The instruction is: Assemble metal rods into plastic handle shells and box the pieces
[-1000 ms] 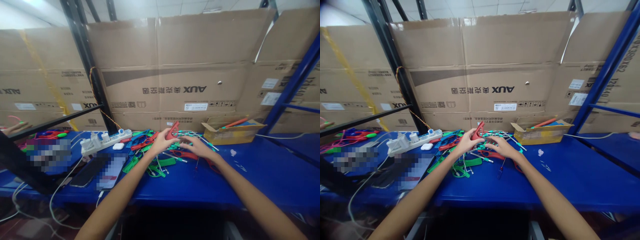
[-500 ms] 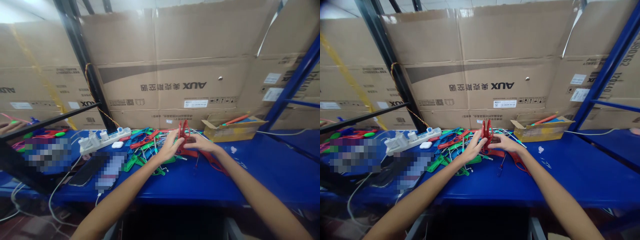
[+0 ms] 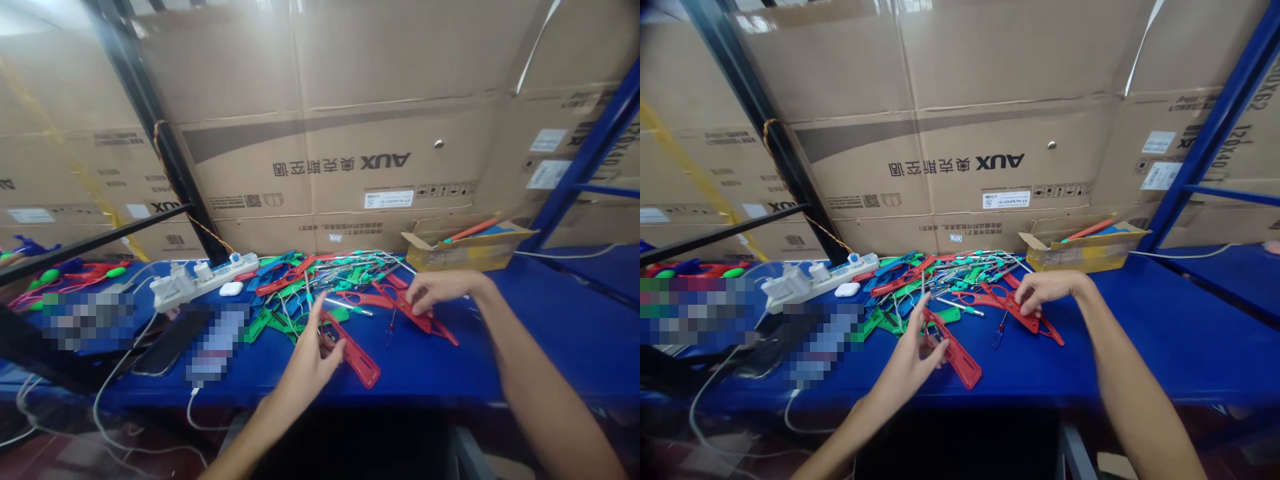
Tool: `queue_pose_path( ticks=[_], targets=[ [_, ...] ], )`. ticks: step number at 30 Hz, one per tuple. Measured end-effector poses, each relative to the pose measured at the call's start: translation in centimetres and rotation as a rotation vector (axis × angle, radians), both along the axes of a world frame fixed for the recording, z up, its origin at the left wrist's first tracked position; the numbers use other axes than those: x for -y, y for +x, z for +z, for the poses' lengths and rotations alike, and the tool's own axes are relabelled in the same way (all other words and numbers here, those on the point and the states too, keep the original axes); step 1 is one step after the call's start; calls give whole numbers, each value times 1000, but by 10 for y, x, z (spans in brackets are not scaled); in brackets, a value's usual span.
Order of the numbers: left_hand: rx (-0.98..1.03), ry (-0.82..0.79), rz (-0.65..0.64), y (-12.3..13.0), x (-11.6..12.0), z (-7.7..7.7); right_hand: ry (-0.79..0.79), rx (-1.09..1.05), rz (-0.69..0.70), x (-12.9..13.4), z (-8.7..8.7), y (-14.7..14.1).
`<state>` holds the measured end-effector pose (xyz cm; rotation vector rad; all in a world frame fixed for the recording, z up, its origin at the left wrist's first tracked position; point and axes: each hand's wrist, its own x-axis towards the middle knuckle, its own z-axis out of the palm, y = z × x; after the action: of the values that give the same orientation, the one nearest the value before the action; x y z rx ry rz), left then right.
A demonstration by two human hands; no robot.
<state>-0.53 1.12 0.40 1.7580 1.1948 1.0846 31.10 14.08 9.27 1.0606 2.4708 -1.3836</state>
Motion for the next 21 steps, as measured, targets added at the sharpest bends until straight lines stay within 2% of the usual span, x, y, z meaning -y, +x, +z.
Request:
queue_pose_path(
  ticks=[3,5,12,16,21],
  targets=[
    [-304,189,187,-2,13,-5,-4,79,1,-2,-2,10],
    [-464,260,277,-2,19,-6,12,111,7,-2,-3,11],
    [-990,273,225,-12,39,-8,36,149,95,6,-7,-23],
    [-1073,243,215,-18,44,-2,-19,175,165,13,-13,-43],
    [-1026,208,147,-27,46,13,-71,188,228,22,-18,-60]
  ],
)
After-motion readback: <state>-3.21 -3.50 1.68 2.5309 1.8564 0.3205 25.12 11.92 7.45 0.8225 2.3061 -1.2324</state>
